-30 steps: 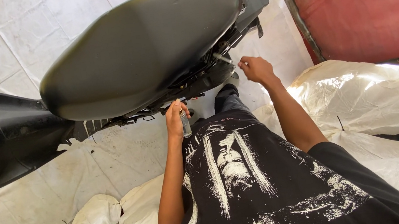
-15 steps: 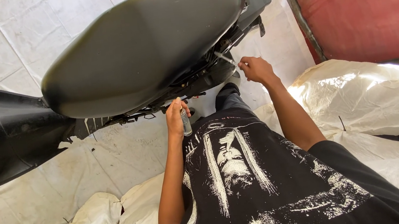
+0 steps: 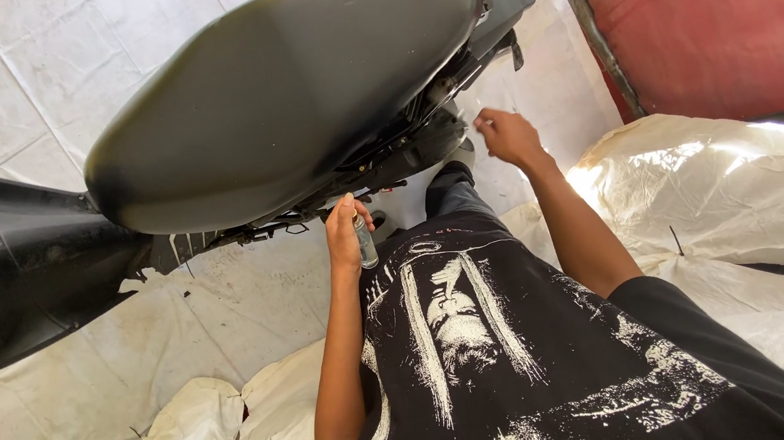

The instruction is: The person uses a screwdriver to work on the rear section of a motorcycle, specifically around the seat and tail area. They repeatedly insert and turn the screwdriver while holding a small bottle in the other hand.

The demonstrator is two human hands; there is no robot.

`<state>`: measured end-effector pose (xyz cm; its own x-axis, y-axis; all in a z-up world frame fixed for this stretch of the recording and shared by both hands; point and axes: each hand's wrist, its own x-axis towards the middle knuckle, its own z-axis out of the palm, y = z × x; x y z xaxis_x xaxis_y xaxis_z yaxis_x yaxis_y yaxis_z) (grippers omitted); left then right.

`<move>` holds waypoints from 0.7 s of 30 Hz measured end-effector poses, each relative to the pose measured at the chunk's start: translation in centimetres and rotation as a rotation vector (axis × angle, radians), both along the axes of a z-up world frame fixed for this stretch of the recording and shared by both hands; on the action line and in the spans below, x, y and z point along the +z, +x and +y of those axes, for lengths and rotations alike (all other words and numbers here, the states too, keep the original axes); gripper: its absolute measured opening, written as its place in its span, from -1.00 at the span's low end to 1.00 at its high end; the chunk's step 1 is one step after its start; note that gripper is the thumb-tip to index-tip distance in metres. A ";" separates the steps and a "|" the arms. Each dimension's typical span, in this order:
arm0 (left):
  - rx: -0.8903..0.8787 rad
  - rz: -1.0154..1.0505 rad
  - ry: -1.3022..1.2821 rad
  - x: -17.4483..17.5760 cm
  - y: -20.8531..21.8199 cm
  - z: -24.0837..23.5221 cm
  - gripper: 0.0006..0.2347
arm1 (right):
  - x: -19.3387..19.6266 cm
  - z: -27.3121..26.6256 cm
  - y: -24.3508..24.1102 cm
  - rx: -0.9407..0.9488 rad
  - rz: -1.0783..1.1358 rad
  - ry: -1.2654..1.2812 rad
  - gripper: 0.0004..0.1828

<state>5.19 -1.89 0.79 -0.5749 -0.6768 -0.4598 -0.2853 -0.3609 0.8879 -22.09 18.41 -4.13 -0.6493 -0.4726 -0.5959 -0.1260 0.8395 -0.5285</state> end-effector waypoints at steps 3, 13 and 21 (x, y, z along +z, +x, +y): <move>-0.007 -0.007 0.001 -0.1 0.0 0.0 -0.67 | 0.5 -0.3 0.4 0.061 0.000 0.049 -0.71; 0.003 -0.009 0.004 0.0 0.4 -0.1 -0.66 | -1.1 -0.4 1.0 0.011 -0.031 -0.005 -0.73; 0.014 0.003 0.003 -0.3 0.4 -0.3 -0.65 | -3.2 -1.3 1.6 -0.026 -0.045 -0.007 -0.71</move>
